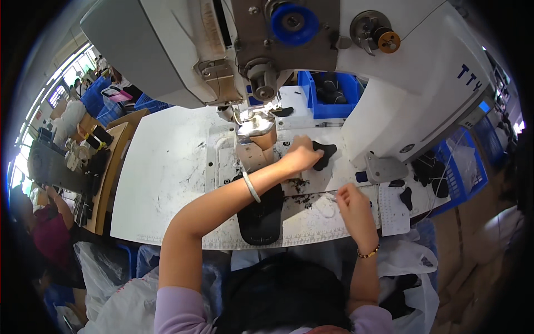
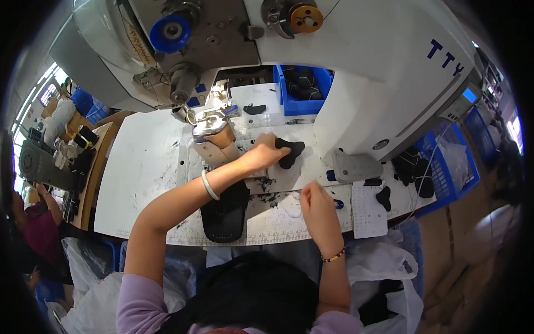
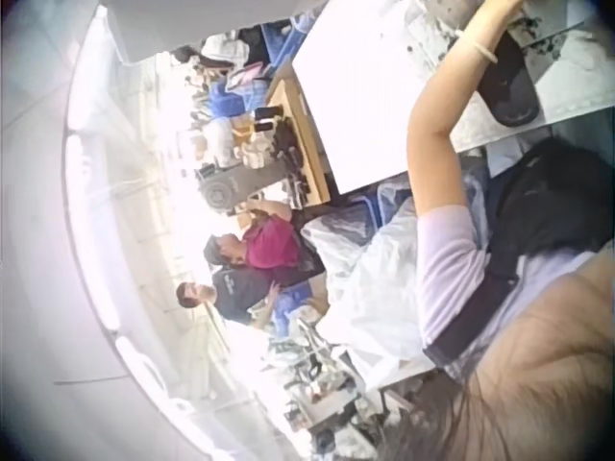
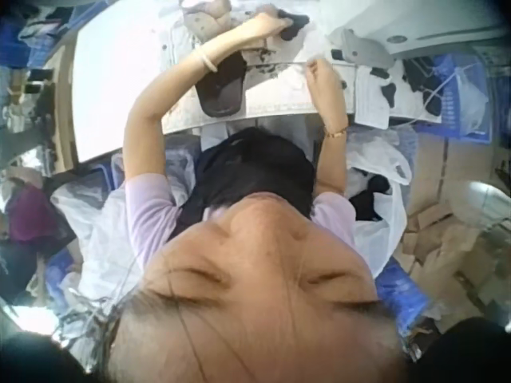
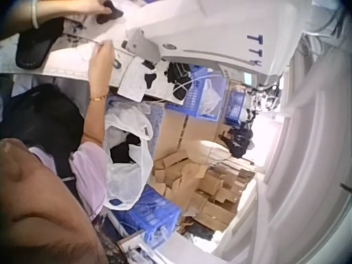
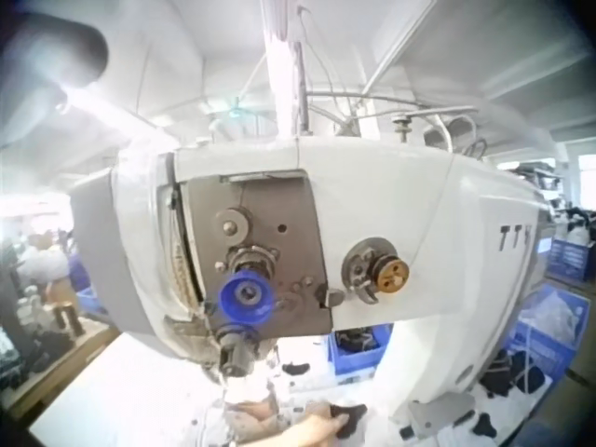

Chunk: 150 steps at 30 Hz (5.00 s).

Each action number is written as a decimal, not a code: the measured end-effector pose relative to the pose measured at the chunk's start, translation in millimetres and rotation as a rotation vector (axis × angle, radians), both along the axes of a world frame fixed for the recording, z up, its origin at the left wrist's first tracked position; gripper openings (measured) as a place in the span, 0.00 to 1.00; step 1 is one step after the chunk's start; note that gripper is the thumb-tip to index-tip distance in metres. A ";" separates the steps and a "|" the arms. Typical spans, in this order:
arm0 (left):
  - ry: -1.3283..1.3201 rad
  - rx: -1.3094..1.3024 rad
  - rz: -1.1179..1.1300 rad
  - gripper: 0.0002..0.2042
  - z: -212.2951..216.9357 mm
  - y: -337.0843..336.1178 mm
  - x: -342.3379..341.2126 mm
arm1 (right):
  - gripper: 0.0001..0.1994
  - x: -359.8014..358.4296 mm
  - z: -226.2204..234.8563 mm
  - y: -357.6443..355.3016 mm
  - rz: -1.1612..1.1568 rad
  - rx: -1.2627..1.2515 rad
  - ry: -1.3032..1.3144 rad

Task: The person sews small black fabric parts using an industrial sewing machine. They repeatedly pick up a part, align it under the needle, and guide it through the machine to stitch the edges. The person handles the parts one at a time, placing finished pieces on the table.

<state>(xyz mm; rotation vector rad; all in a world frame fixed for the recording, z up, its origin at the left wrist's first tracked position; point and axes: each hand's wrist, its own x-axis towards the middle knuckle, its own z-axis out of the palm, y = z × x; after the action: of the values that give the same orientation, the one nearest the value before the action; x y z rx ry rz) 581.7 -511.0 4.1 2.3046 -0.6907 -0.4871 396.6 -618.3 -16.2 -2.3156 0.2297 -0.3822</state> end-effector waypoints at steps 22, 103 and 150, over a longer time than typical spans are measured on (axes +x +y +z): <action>-0.670 -0.152 -0.095 0.21 -5.9 195.0 -72.4 | 0.10 121.5 10.9 1.7 0.068 -0.305 -0.172; 0.521 -1.193 0.379 0.10 41.9 156.4 -85.1 | 0.11 74.5 26.3 64.8 0.453 -0.779 -1.017; 0.390 -1.078 0.182 0.07 64.8 169.6 -5.6 | 0.29 113.1 67.3 88.0 0.429 -0.516 -0.790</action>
<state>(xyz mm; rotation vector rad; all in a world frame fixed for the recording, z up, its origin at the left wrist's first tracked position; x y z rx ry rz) 576.2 -341.5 69.0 1.1944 -0.3839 -0.3338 509.7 -530.3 51.0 -2.3960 -0.8198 -1.1819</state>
